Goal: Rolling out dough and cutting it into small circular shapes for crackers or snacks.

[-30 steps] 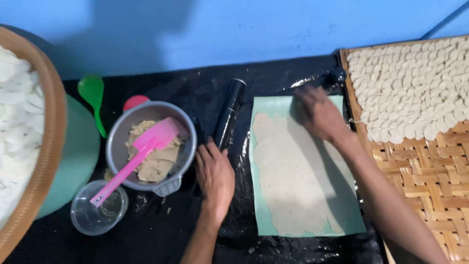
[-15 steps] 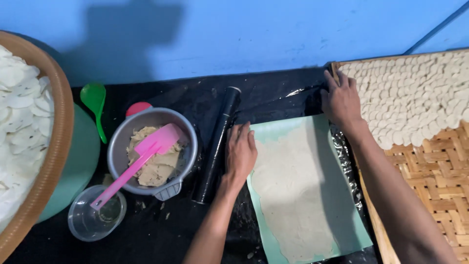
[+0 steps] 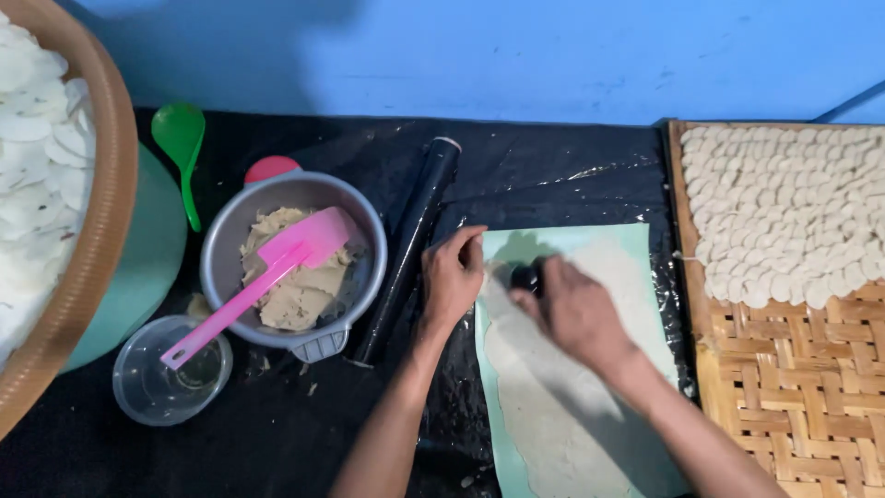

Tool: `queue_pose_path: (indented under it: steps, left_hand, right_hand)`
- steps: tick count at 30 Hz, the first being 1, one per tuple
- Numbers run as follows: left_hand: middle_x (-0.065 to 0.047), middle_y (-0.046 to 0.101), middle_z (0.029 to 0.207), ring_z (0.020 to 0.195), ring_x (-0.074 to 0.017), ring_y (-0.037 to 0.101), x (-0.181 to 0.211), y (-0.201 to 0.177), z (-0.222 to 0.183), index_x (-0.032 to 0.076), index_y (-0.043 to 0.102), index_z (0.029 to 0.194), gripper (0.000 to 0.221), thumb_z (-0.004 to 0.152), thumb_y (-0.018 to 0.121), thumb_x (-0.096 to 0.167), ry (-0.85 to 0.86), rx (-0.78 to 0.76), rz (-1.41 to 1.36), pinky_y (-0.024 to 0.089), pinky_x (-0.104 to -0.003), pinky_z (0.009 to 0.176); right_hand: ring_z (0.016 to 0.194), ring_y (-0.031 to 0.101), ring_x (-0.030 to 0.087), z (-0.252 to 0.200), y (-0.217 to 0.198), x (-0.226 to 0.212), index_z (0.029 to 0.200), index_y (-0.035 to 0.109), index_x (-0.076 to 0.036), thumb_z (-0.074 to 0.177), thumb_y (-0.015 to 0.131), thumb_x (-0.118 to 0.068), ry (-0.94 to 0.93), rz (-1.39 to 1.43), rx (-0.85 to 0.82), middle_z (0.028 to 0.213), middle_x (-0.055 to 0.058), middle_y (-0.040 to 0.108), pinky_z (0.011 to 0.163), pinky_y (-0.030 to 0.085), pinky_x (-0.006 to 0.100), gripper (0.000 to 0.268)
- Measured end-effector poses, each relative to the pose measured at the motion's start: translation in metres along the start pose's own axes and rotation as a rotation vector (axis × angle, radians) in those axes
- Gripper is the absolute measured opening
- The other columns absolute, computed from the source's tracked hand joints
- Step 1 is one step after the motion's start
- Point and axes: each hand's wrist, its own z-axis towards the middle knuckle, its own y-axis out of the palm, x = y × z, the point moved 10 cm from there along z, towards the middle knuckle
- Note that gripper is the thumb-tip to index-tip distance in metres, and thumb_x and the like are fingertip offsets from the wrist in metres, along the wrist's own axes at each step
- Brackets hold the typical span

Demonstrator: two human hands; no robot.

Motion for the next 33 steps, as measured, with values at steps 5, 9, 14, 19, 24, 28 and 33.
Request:
queue_pose_path:
  steps: [5, 9, 14, 19, 24, 28, 33]
  left_hand:
    - [-0.016, 0.076, 0.096, 0.086, -0.031, 0.076, -0.005, 0.001, -0.001, 0.003, 0.074, 0.105, 0.014, 0.096, 0.067, 0.01, -0.082, -0.03, -0.029, 0.059, -0.036, 0.075]
    - [-0.016, 0.077, 0.099, 0.089, -0.0312, 0.076, -0.006, 0.002, -0.003, 0.003, 0.075, 0.104, 0.014, 0.095, 0.068, 0.01, -0.053, -0.012, -0.025, 0.059, -0.036, 0.077]
    - [-0.015, 0.077, 0.099, 0.089, -0.0314, 0.075, -0.001, 0.001, -0.003, 0.003, 0.075, 0.104, 0.013, 0.095, 0.068, 0.009, -0.065, -0.025, -0.01, 0.059, -0.036, 0.076]
    - [-0.014, 0.076, 0.098, 0.087, -0.0304, 0.076, -0.003, 0.001, -0.002, 0.004, 0.075, 0.104, 0.013, 0.094, 0.068, 0.009, -0.045, -0.013, 0.013, 0.059, -0.035, 0.074]
    - [-0.015, 0.076, 0.097, 0.086, -0.0303, 0.076, 0.0, 0.002, 0.0, 0.003, 0.074, 0.103, 0.012, 0.095, 0.067, 0.007, -0.036, -0.017, 0.016, 0.059, -0.035, 0.073]
    - [-0.015, 0.076, 0.097, 0.086, -0.031, 0.075, 0.005, 0.001, -0.002, 0.003, 0.074, 0.103, 0.011, 0.095, 0.068, 0.007, -0.002, -0.014, 0.038, 0.058, -0.036, 0.074]
    - [-0.015, 0.076, 0.094, 0.082, -0.0303, 0.074, 0.005, -0.002, -0.002, 0.003, 0.073, 0.102, 0.01, 0.095, 0.069, 0.008, -0.039, 0.003, 0.031, 0.057, -0.035, 0.071]
  right_hand:
    - [0.085, 0.067, 0.033, 0.005, -0.001, -0.051, 0.113, 0.055, 0.002, 0.092, 0.065, -0.042, -0.132, -0.09, 0.076, 0.095, 0.017, 0.061, 0.062, 0.056, 0.042, 0.05]
    - [0.08, 0.066, 0.029, 0.007, 0.028, -0.047, 0.105, 0.054, 0.001, 0.095, 0.064, -0.043, -0.139, -0.204, 0.027, 0.091, 0.015, 0.059, 0.058, 0.056, 0.037, 0.046]
    - [0.068, 0.066, 0.023, 0.007, 0.034, -0.048, 0.105, 0.055, -0.005, 0.098, 0.062, -0.044, -0.031, -0.326, 0.029, 0.085, 0.011, 0.059, 0.048, 0.053, 0.035, 0.041]
    - [0.067, 0.067, 0.023, 0.009, 0.023, -0.06, 0.108, 0.055, -0.005, 0.092, 0.063, -0.043, -0.169, -0.247, 0.093, 0.082, 0.01, 0.059, 0.043, 0.05, 0.034, 0.042]
    - [0.073, 0.069, 0.028, 0.009, 0.037, -0.047, 0.115, 0.052, -0.004, 0.099, 0.058, -0.043, -0.039, -0.275, -0.015, 0.088, 0.013, 0.061, 0.05, 0.054, 0.038, 0.043]
    - [0.081, 0.069, 0.038, 0.005, 0.018, -0.026, 0.114, 0.052, -0.003, 0.102, 0.057, -0.041, -0.056, 0.014, -0.082, 0.097, 0.017, 0.065, 0.061, 0.054, 0.048, 0.04]
    - [0.086, 0.069, 0.039, -0.013, -0.024, 0.001, 0.121, 0.05, 0.0, 0.096, 0.058, -0.041, 0.21, 0.001, -0.019, 0.102, 0.02, 0.064, 0.063, 0.055, 0.049, 0.049]
